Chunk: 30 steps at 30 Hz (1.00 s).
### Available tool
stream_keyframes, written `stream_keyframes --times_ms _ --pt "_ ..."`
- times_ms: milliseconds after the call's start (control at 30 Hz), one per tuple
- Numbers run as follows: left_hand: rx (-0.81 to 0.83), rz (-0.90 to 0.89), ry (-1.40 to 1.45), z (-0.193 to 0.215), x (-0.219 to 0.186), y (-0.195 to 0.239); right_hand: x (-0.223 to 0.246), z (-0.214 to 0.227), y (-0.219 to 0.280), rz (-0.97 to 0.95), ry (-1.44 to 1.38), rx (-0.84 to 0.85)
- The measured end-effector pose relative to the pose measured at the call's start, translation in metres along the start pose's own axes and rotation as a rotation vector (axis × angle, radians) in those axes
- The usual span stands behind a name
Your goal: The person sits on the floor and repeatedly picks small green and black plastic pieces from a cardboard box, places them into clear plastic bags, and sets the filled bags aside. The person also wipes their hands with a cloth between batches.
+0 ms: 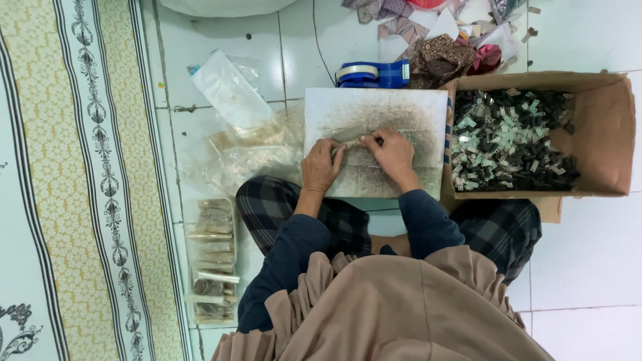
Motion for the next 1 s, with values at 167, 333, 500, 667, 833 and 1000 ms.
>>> stream_keyframes --times_ms 167,333,500,667,833,1000 --pt "0.050 0.094 0.028 0.001 0.000 0.000 0.005 0.006 0.002 -0.001 -0.127 -0.042" --pt "0.055 0.096 -0.004 0.003 -0.001 -0.005 -0.023 0.013 -0.014 0.042 -0.367 -0.066" --pt "0.040 0.070 -0.019 0.006 -0.003 -0.007 -0.074 0.035 -0.088 0.244 -0.218 -0.384" --pt "0.030 0.059 -0.023 0.008 -0.005 -0.009 -0.090 0.034 -0.151 0.333 0.167 -0.371" --pt "0.012 0.061 -0.034 0.005 -0.004 -0.008 -0.094 0.023 -0.165 0.195 0.239 -0.190" --pt "0.002 0.049 -0.031 0.004 -0.005 -0.009 -0.087 0.032 -0.169 0.095 0.220 -0.053"
Point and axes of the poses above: each hand's wrist, its own y-axis away from the middle knuckle, its own z-axis out of the back of the hand, x = y × z, the point moved 1 cm from there along -y, towards the middle knuckle, and after that the axes turned 1 degree about y, right-handed, at the moved point
